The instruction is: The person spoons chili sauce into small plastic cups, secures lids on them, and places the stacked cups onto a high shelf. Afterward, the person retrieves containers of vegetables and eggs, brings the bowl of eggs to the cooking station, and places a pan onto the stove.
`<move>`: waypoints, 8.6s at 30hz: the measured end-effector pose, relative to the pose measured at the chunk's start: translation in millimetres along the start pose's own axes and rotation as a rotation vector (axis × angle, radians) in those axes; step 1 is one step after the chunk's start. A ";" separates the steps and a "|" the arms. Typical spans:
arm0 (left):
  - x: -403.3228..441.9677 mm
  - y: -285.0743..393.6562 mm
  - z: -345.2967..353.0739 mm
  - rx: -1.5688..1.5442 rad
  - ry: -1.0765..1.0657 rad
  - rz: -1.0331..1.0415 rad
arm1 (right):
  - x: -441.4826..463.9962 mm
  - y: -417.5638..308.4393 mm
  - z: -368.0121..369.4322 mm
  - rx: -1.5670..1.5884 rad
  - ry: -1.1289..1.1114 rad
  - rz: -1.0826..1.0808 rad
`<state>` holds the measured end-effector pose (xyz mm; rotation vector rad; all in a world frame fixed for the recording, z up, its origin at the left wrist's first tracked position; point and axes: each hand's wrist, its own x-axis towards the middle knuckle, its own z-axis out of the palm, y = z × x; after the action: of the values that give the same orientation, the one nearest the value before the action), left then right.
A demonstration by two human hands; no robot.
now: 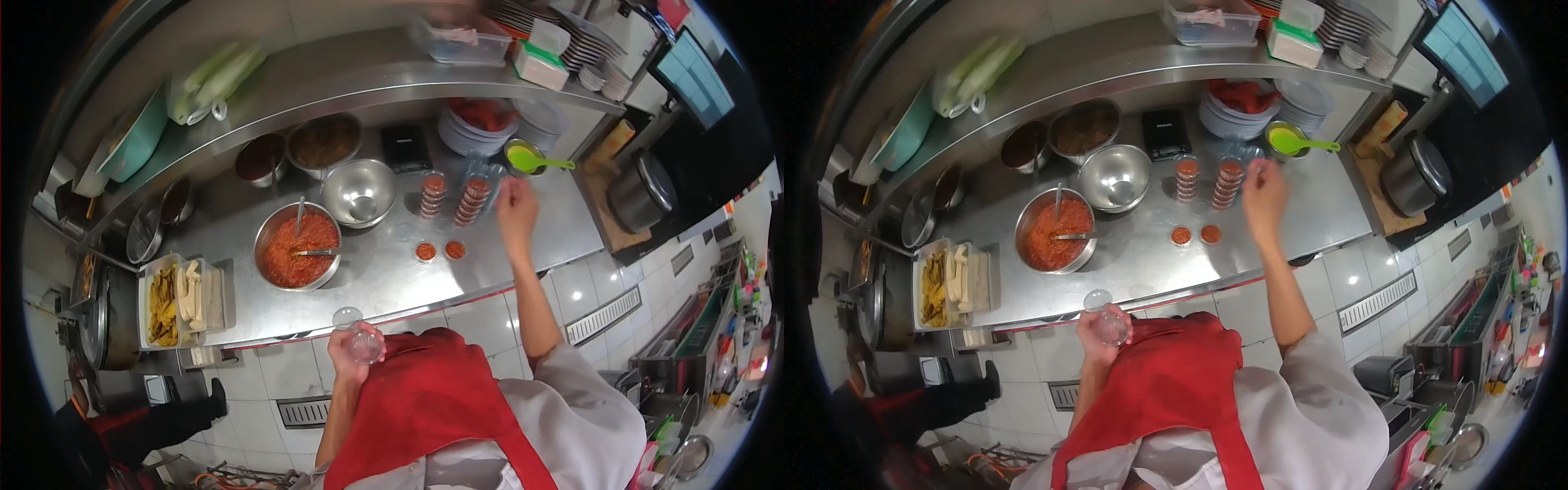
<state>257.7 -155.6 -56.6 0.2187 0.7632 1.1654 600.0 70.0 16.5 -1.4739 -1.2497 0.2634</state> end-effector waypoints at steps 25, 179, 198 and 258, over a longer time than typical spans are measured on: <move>7.0 238.2 -100.9 0.185 0.492 0.636 | -146.2 -163.4 287.6 -0.474 -1.188 -0.705; 51.3 299.4 -127.3 -0.300 0.111 0.403 | 212.6 107.6 349.6 -0.838 -0.541 -0.212; 48.7 301.9 -134.2 0.028 0.228 0.470 | 213.1 81.0 384.3 -0.897 -0.730 -0.168; 173.3 26.6 -29.7 0.864 0.138 -0.360 | -220.9 56.8 135.2 0.157 -0.568 0.451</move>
<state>250.1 2.2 -138.2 0.6896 1.3406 0.4569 440.1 -14.6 -177.4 -1.5846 -1.2741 1.1186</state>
